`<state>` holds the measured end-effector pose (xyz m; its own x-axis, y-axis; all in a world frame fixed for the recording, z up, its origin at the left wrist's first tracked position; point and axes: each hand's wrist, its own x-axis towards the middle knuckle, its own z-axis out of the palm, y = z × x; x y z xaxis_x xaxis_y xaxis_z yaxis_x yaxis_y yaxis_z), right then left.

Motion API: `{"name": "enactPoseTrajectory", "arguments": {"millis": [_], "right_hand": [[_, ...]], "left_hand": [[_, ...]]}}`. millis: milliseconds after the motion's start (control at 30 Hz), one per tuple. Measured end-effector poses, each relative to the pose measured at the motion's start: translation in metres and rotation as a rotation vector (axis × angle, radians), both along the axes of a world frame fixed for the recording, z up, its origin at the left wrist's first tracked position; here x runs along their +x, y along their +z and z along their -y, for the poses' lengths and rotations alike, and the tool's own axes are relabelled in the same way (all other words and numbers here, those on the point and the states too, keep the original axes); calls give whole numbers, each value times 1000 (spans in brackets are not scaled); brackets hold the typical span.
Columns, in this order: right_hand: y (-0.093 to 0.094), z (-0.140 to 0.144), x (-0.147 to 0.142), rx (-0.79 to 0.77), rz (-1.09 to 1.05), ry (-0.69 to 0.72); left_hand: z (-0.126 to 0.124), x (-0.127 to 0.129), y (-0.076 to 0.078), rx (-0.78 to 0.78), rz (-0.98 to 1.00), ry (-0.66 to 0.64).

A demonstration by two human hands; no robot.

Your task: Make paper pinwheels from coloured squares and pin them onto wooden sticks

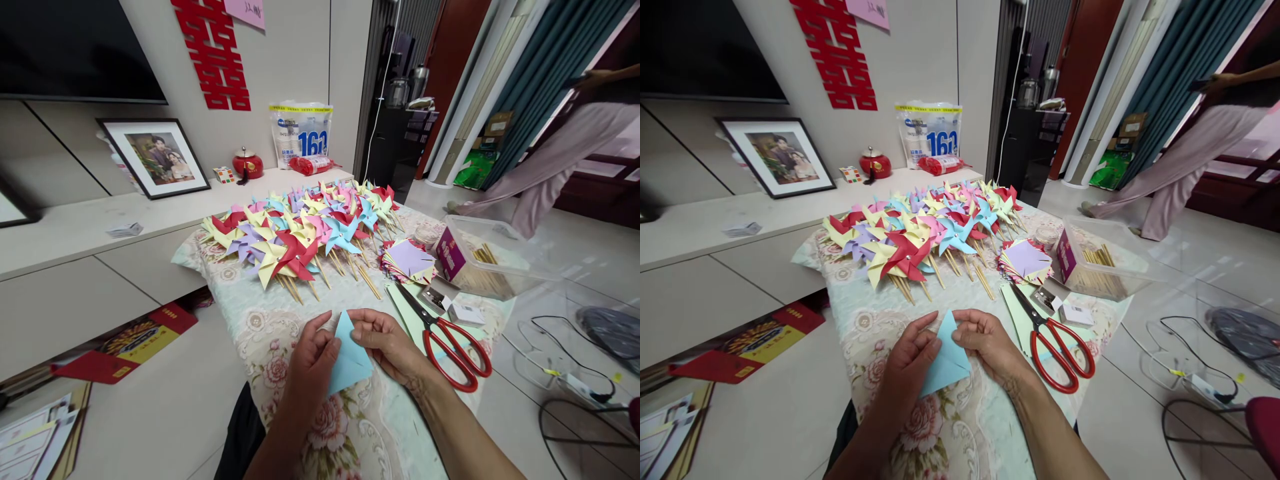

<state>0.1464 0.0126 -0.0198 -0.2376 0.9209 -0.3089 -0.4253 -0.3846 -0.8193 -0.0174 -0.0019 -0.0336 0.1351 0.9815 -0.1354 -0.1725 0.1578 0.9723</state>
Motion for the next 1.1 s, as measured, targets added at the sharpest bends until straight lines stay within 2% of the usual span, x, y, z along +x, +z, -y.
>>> {"name": "enactPoseTrajectory", "arguments": {"millis": [233, 367, 567, 633, 767, 867, 1000, 1100], "right_hand": [[-2, -3, -1, 15, -3, -60], [-3, -4, 0, 13, -10, -130], [-4, -4, 0, 20, 1, -189], [-4, -4, 1, 23, 9, -195], [-3, -5, 1, 33, 25, -185], [-3, -4, 1, 35, 38, -178], [-2, -3, 1, 41, 70, -167], [-2, -3, 2, 43, 93, -159]], "left_hand": [[3, 0, 6, 32, 31, 18], [11, -2, 3, 85, 32, -9], [29, -1, -8, 215, -280, -17], [29, -1, -10, 231, -295, -23], [23, -1, -7, 167, -129, -10], [21, -3, 2, 83, -16, -1], [20, -5, 13, -2, -53, 6], [18, -3, 12, -41, 3, -25]]}}
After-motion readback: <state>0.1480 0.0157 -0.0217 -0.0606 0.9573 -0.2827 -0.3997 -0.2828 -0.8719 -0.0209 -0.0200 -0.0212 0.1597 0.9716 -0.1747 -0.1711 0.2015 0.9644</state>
